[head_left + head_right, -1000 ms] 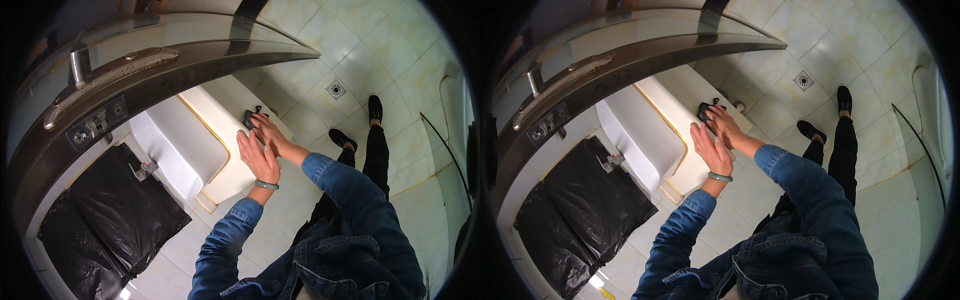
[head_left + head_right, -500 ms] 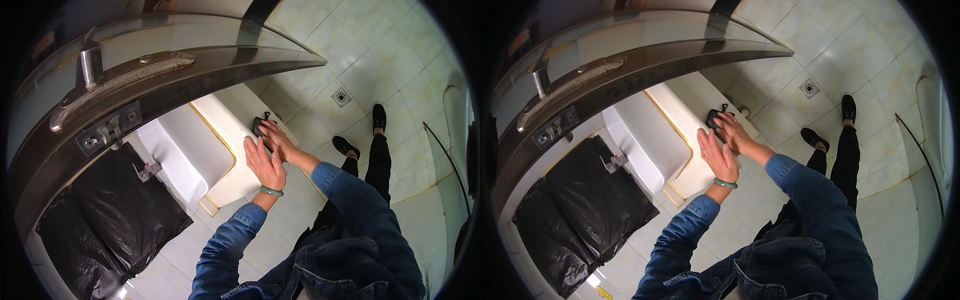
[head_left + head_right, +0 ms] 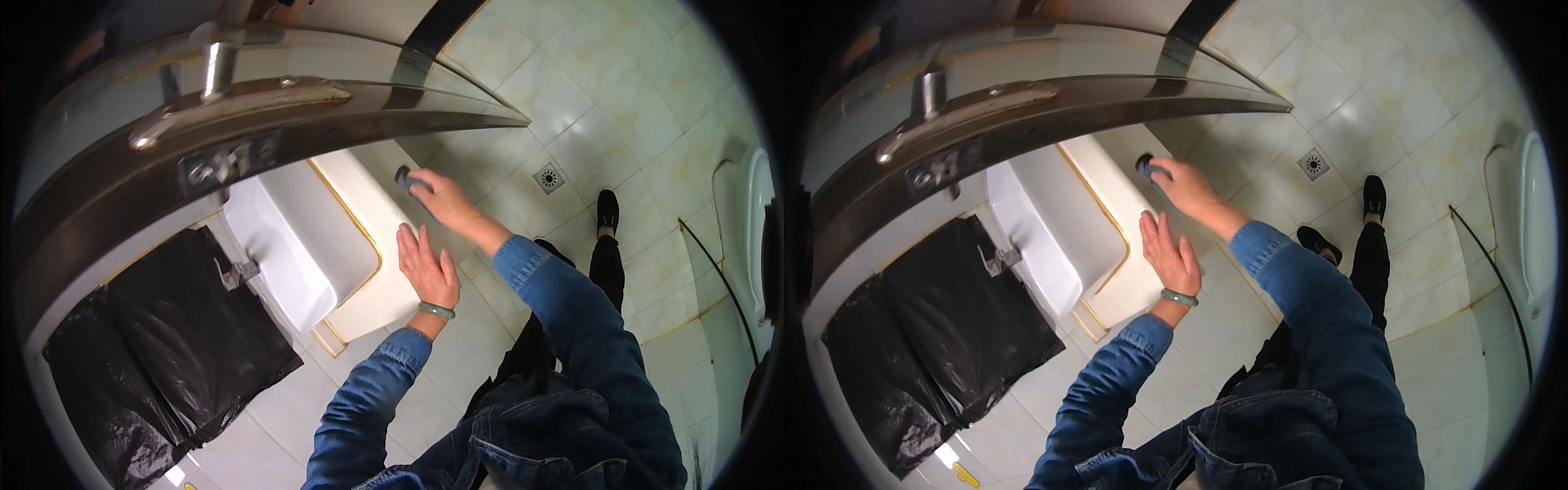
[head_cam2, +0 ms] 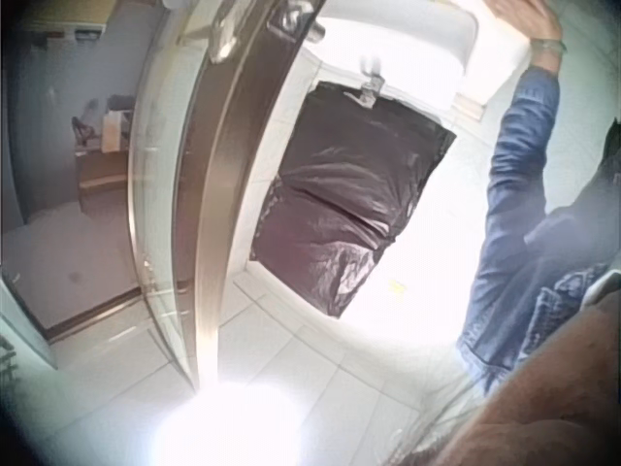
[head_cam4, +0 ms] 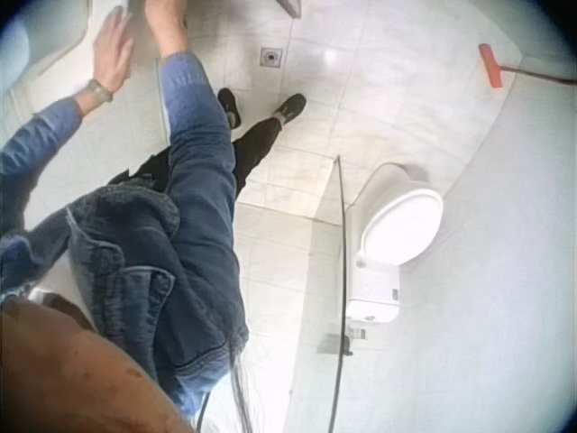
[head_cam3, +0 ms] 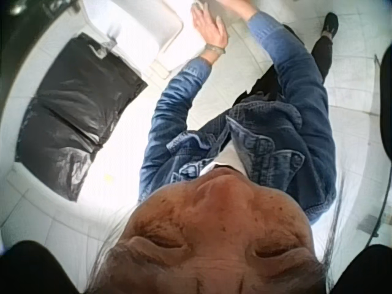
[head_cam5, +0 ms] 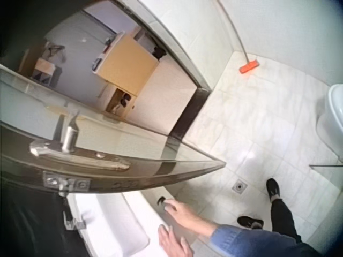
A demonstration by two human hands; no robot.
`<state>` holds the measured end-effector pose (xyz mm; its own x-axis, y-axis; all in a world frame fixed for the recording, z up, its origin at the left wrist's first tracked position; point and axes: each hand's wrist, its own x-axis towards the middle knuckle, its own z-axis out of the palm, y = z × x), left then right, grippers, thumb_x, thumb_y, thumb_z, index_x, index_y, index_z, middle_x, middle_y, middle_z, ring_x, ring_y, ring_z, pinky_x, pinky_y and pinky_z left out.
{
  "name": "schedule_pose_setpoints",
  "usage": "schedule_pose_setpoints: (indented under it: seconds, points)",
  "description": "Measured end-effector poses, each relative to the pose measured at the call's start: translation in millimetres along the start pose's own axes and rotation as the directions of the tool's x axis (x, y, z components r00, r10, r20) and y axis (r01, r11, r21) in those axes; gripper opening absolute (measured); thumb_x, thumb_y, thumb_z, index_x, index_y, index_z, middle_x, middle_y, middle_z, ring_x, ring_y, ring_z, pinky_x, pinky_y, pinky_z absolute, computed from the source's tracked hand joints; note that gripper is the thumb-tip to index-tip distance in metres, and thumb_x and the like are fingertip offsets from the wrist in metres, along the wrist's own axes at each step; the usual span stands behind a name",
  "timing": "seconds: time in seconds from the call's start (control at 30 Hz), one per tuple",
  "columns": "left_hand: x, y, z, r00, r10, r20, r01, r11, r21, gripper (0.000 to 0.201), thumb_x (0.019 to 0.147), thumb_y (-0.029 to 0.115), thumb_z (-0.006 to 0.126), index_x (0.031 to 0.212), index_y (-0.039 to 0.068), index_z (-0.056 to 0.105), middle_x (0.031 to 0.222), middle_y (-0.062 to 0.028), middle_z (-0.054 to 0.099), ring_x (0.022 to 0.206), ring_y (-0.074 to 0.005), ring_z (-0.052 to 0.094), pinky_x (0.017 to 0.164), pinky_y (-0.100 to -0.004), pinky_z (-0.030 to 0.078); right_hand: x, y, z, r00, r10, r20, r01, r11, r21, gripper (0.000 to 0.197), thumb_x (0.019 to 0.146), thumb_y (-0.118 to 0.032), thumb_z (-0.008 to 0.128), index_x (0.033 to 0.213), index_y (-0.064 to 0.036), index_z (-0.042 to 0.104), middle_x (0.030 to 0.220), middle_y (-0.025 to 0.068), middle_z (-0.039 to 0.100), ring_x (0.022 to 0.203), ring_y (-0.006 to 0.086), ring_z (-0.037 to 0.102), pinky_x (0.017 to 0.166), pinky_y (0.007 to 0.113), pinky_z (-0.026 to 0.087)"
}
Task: The person wipes the tiled wall, sink basin, faucet, countertop, and shower door using a small cloth. They move around the bathroom to reach different surfaces and continue wiping until the end of the clip.
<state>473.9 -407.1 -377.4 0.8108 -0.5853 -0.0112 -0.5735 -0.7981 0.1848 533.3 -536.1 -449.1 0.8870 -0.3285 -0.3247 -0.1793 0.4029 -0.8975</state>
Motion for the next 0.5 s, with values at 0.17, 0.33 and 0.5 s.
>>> schedule_pose_setpoints:
  seconds: [0.17, 0.33, 0.5]
  points:
    - [1, 0, 1, 1.000, -0.002, -0.012, 0.002, 1.000, 0.016, 0.058, 0.090, 0.020, 0.050, 0.142, 0.001, 0.036, 0.154, -0.0271, 0.018, 0.143, -0.0430, 0.018, 0.113, -0.0526, 0.015, 1, -59, -35, 0.902, -0.359, -0.239, 0.345, 0.933, -0.101, 0.032, 0.093, -0.020, 0.060, 0.121, -0.0045, 0.059, 0.108, 0.0151, 0.066, 0.097, 0.0250, 0.063, 0.085, 0.033, 0.048]
    - [1, 1, 2, 1.000, -0.026, -0.008, 0.026, 0.999, 0.038, 0.057, 0.090, 0.020, 0.051, 0.142, 0.002, 0.037, 0.154, -0.0267, 0.019, 0.143, -0.0421, 0.018, 0.113, -0.0525, 0.016, 9, -76, -40, 0.957, -0.227, -0.182, 0.195, 0.965, -0.174, 0.037, 0.092, -0.022, 0.061, 0.122, -0.0009, 0.059, 0.112, 0.0178, 0.065, 0.101, 0.0275, 0.063, 0.088, 0.033, 0.048]
    - [2, 1, 3, 0.999, -0.006, -0.032, 0.007, 0.999, 0.034, 0.056, 0.090, 0.020, 0.051, 0.142, 0.003, 0.038, 0.154, -0.0260, 0.020, 0.143, -0.0421, 0.018, 0.113, -0.0523, 0.016, 20, -83, -52, 0.981, -0.144, -0.131, 0.129, 0.985, -0.115, 0.040, 0.092, -0.022, 0.061, 0.126, -0.0006, 0.057, 0.114, 0.0178, 0.066, 0.104, 0.0250, 0.063, 0.090, 0.033, 0.048]
